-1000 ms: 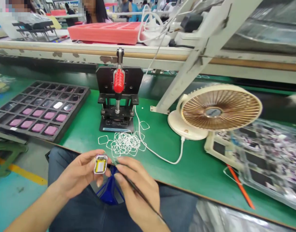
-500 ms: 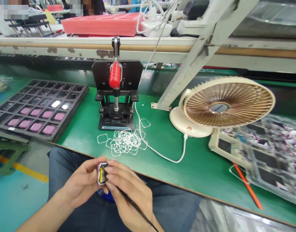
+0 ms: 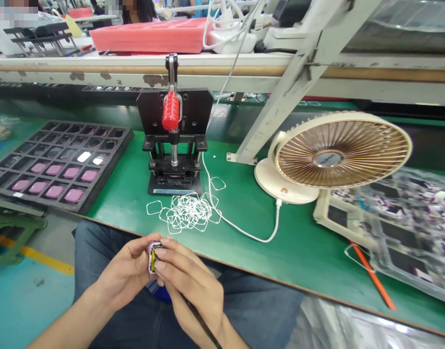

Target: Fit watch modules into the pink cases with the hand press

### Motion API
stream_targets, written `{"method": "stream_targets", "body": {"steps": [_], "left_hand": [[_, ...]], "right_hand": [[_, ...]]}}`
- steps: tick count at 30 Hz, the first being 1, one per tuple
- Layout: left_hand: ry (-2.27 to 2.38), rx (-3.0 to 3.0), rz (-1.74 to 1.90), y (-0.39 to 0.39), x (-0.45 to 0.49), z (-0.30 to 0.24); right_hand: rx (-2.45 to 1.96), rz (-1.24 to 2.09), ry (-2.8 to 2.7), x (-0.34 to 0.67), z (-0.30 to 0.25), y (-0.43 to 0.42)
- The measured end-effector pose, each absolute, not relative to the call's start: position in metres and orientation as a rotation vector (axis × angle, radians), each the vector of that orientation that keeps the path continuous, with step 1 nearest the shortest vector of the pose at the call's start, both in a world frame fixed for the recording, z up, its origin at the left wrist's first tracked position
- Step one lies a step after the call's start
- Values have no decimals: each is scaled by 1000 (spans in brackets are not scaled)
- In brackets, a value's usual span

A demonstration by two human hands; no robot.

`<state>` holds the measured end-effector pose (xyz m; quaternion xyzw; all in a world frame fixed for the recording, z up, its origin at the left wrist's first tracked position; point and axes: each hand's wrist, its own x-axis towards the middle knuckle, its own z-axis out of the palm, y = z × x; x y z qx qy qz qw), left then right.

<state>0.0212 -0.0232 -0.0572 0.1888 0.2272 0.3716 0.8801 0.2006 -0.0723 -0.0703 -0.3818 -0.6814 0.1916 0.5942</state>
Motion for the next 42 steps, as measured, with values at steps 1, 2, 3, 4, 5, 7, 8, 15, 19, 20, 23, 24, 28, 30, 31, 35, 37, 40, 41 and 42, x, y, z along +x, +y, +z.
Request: {"method": "stream_targets", "body": {"steps": [1,2,3,4,5,7,8,15,19,20,23,24,28,30,31,35,37,40,41,42], "left_hand": [[476,382,780,-23,22,-58],[478,369,786,-22,23,-59],[484,357,793,-21,24,-60],[496,346,801,-20,24,-60],[516,337,812,-19,25,-61],[576,325,852,-14,26,-59],[613,324,872,-11,26,-57],[811,358,994,11,40,-42],[748,326,1054,26,57,-39],[729,312,1068,30,60,-38],[685,285,1114,40,67,-40],[676,293,1125,41,67,-40],[656,368,1112,41,61,-43],[655,404,1090,38,55,-43],[659,419,1082,37,52,-42],[685,469,1063,32,42,-41],[671,484,1022,27,39,-41],[676,472,923,14,37,-39],[703,465,896,9,37,-38],[740,460,874,4,37,-37]], "right_hand": [[-881,425,-1582,200,-72,-73],[-882,404,-1573,199,-74,-75],[-890,383,-1554,198,-75,-76],[-905,363,-1525,198,-75,-77],[-929,344,-1481,198,-75,-77],[-997,309,-1370,201,-74,-73],[-1036,285,-1304,204,-73,-68],[-1251,288,-1149,241,-62,-21],[-1190,440,-1263,241,-60,-25],[-1175,480,-1267,238,-61,-29],[-1160,568,-1186,232,-70,-41],[-1163,579,-1136,231,-73,-45],[-1292,547,-1038,240,-77,-63],[-1358,512,-1097,247,-76,-73],[-1361,509,-1133,250,-76,-77],[-1323,616,-1132,257,-77,-87],[-1352,565,-1047,259,-78,-90],[-1530,315,-1012,271,-73,-100],[-1618,233,-1038,278,-70,-105],[-1728,158,-1086,287,-67,-110]]}}
